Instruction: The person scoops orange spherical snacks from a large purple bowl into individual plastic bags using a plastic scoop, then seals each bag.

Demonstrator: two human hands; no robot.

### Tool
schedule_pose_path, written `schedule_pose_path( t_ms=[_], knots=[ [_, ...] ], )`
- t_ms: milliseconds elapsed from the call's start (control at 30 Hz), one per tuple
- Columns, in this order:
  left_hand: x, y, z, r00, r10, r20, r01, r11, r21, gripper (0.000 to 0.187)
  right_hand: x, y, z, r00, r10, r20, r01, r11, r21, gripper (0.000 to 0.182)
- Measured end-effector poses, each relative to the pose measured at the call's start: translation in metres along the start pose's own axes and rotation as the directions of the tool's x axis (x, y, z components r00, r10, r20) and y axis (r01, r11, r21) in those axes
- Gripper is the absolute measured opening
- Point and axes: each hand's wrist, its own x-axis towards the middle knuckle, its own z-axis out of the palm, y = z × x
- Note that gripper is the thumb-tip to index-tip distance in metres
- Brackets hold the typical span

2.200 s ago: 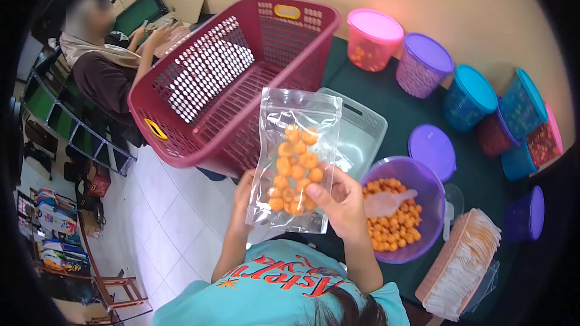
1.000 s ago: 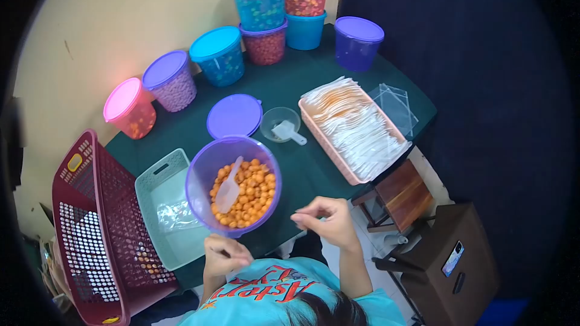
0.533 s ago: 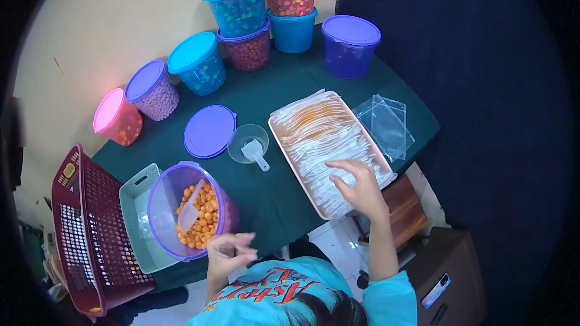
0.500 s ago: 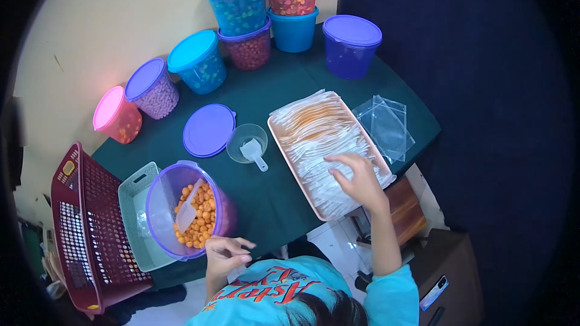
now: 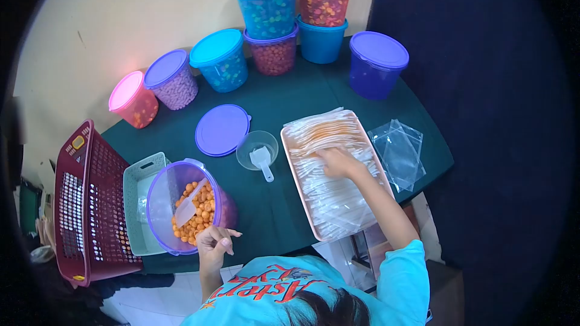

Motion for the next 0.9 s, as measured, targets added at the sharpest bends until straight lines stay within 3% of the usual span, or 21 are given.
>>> schedule_pose_path(
  t_ms=[67, 200, 300, 400, 467, 500, 567, 633, 667, 700, 767, 833, 867, 900],
  knots=[
    [-0.002, -0.001, -0.003, 0.999, 0.016, -0.031, -0.016, 1.0, 0.007, 0.02, 0.001, -0.002, 0.001, 0.993, 0.075, 0.089, -0.071, 0.996, -0.048, 0.037],
    [-0.004, 0.0, -0.009, 0.997, 0.037, -0.07, -0.037, 0.999, 0.0, 0.02, 0.0, -0.007, -0.015, 0.99, 0.075, 0.115, -0.063, 0.993, -0.1, 0.036],
    [-0.004, 0.003, -0.014, 0.996, 0.043, -0.079, -0.043, 0.999, 0.008, 0.02, 0.0, -0.014, -0.036, 0.99, 0.081, 0.115, -0.086, 0.995, 0.042, 0.029],
    [-0.006, 0.007, -0.019, 0.995, 0.083, -0.064, -0.081, 0.996, 0.029, 0.019, 0.002, -0.037, -0.067, 0.999, 0.019, -0.038, -0.014, 0.993, 0.118, 0.016],
    [-0.005, 0.016, -0.022, 0.991, 0.108, -0.077, -0.11, 0.994, -0.019, 0.018, 0.003, -0.068, -0.087, 0.891, 0.177, -0.419, 0.04, 0.887, 0.461, 0.011],
    [-0.005, 0.019, -0.024, 0.988, 0.124, -0.091, -0.13, 0.989, -0.071, 0.017, 0.002, -0.086, -0.094, 0.89, 0.173, -0.422, 0.045, 0.888, 0.457, 0.011],
    [-0.001, 0.024, -0.028, 0.987, 0.14, -0.077, -0.144, 0.988, -0.052, 0.019, -0.005, -0.126, -0.099, 0.849, 0.38, -0.367, 0.115, 0.544, 0.831, 0.01],
    [0.006, 0.032, -0.028, 0.978, 0.049, -0.202, -0.094, 0.971, -0.221, 0.03, -0.007, -0.161, -0.085, 0.883, 0.334, -0.329, 0.153, 0.457, 0.876, 0.011],
    [0.007, 0.024, -0.039, 0.994, 0.074, -0.081, -0.091, 0.97, -0.227, 0.052, -0.011, -0.181, -0.079, 0.919, 0.336, -0.208, 0.066, 0.389, 0.919, 0.012],
    [0.008, 0.03, -0.038, 0.994, 0.07, -0.089, -0.088, 0.972, -0.22, 0.052, -0.01, -0.203, -0.068, 0.925, 0.302, -0.231, 0.109, 0.372, 0.922, 0.013],
    [0.017, 0.044, -0.027, 1.0, -0.016, -0.001, 0.014, 0.934, -0.357, 0.068, -0.01, -0.231, -0.041, 0.966, 0.23, -0.122, 0.043, 0.319, 0.947, 0.019],
    [0.015, 0.046, -0.039, 0.994, -0.021, 0.111, 0.06, 0.931, -0.361, 0.08, -0.009, -0.259, -0.023, 0.978, 0.208, -0.024, -0.044, 0.317, 0.947, 0.021],
    [0.013, 0.05, -0.038, 0.997, -0.062, -0.046, 0.035, 0.891, -0.453, 0.086, -0.004, -0.271, -0.009, 0.978, 0.197, -0.073, 0.01, 0.304, 0.953, 0.022],
    [0.013, 0.053, -0.041, 0.996, -0.062, -0.058, 0.03, 0.894, -0.446, 0.086, 0.0, -0.282, 0.002, 0.974, 0.189, -0.123, 0.064, 0.289, 0.955, 0.024]
  ],
)
